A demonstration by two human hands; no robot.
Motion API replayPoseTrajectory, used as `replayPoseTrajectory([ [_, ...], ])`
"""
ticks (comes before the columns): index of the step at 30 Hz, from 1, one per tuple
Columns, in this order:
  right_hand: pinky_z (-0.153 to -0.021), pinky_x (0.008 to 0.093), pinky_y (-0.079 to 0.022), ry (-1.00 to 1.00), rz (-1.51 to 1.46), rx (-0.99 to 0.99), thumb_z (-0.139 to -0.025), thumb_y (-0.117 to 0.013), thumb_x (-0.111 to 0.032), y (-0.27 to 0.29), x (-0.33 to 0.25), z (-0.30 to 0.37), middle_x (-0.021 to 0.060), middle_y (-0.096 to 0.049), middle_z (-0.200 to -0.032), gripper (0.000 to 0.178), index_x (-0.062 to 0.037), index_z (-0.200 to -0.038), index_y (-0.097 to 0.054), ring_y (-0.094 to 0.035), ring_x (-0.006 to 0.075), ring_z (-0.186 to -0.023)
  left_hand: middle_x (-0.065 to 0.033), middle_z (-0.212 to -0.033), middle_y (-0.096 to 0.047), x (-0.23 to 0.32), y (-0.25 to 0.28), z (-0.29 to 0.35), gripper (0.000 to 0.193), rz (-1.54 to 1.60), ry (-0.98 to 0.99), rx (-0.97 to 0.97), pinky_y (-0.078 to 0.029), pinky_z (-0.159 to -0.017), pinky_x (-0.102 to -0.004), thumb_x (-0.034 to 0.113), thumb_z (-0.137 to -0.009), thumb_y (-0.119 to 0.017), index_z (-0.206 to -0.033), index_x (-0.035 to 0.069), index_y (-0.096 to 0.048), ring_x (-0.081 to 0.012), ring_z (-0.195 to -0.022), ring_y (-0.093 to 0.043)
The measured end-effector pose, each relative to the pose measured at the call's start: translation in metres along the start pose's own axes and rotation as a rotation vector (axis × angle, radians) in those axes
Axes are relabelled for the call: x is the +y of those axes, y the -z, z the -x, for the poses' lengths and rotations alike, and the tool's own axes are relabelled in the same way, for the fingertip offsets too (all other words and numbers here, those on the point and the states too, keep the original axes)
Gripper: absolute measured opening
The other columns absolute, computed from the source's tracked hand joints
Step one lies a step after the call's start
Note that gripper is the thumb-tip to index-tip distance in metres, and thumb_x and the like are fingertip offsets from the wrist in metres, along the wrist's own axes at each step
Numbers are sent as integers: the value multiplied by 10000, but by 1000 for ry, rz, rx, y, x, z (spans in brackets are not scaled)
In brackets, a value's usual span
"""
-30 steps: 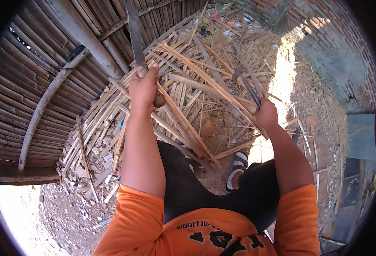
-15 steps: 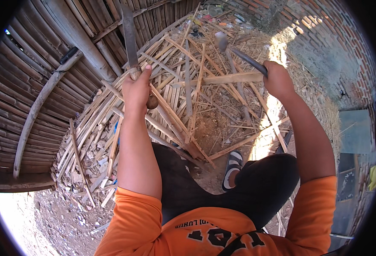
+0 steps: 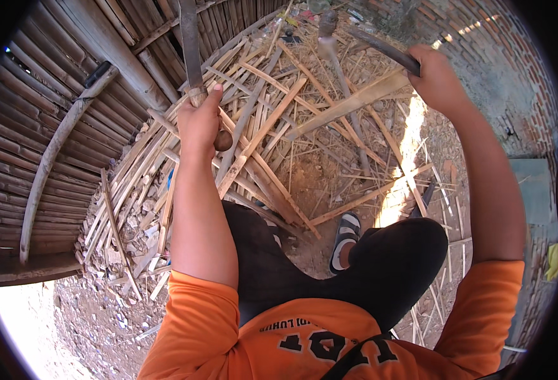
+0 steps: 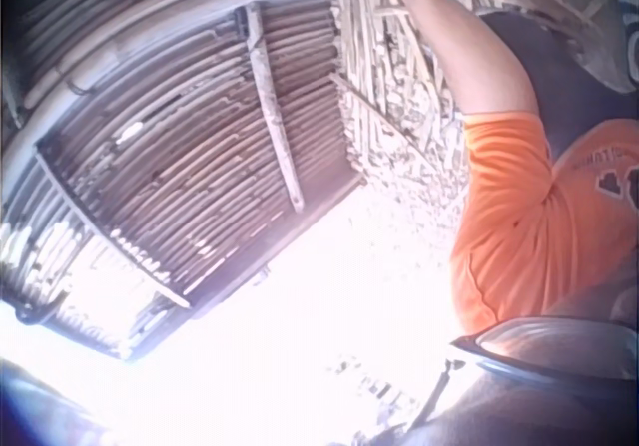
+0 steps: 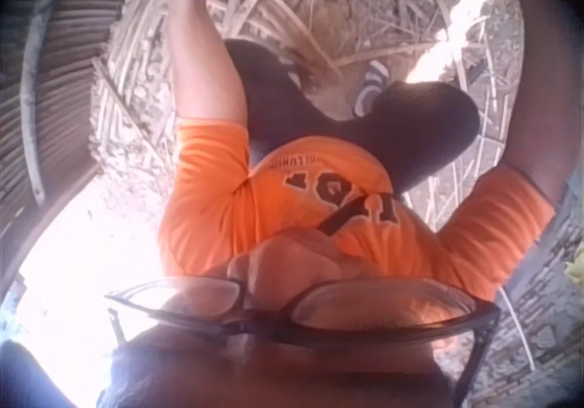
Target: The person splits pieces of bamboo using a large knife and a hammer.
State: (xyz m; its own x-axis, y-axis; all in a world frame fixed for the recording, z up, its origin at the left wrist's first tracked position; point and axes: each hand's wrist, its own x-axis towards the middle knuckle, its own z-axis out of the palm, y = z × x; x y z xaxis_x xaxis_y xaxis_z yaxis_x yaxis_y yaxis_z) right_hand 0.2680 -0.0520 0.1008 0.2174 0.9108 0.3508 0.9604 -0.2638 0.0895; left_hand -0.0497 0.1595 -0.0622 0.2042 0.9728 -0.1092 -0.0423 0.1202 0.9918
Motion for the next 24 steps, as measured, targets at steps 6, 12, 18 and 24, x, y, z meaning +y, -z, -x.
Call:
replayPoseTrajectory([
  [6, -803, 432, -475, -58, -51, -32, -823, -742, -41, 22, 2, -4, 182, -624, -990, 262, 32, -1052, -640, -618, 372, -933, 21, -710, -521, 2, 0, 2, 306, -7, 23, 2, -406, -513, -248, 316, -914, -765, -887, 78, -574, -77, -561, -473],
  [12, -909, 419, -495, 81, -133, 55, -819, -755, -2, 6, 13, 5, 147, -576, -1210, 292, 23, -1091, -650, -614, 348, -1065, 24, -705, -521, -2, -2, 2, 303, -23, 41, -18, -398, -507, -246, 311, -917, -764, -881, 82, -569, -72, -560, -470],
  [18, -894, 439, -528, -63, -199, -86, -826, -761, -10, -5, -17, 7, 136, -521, -1361, 269, -26, -1081, -678, -639, 352, -1060, 30, -688, -524, 1, -6, 8, 320, -27, 51, -59, -390, -505, -238, 325, -911, -774, -904, 77, -571, -69, -550, -465],
  [24, -874, 430, -540, -59, -215, 33, -821, -782, -42, -10, -20, 2, 123, -505, -1417, 265, -17, -1064, -679, -665, 332, -1024, 23, -665, -527, 5, -11, 15, 315, -82, 36, -96, -379, -488, -243, 323, -917, -764, -900, 78, -567, -76, -524, -466],
])
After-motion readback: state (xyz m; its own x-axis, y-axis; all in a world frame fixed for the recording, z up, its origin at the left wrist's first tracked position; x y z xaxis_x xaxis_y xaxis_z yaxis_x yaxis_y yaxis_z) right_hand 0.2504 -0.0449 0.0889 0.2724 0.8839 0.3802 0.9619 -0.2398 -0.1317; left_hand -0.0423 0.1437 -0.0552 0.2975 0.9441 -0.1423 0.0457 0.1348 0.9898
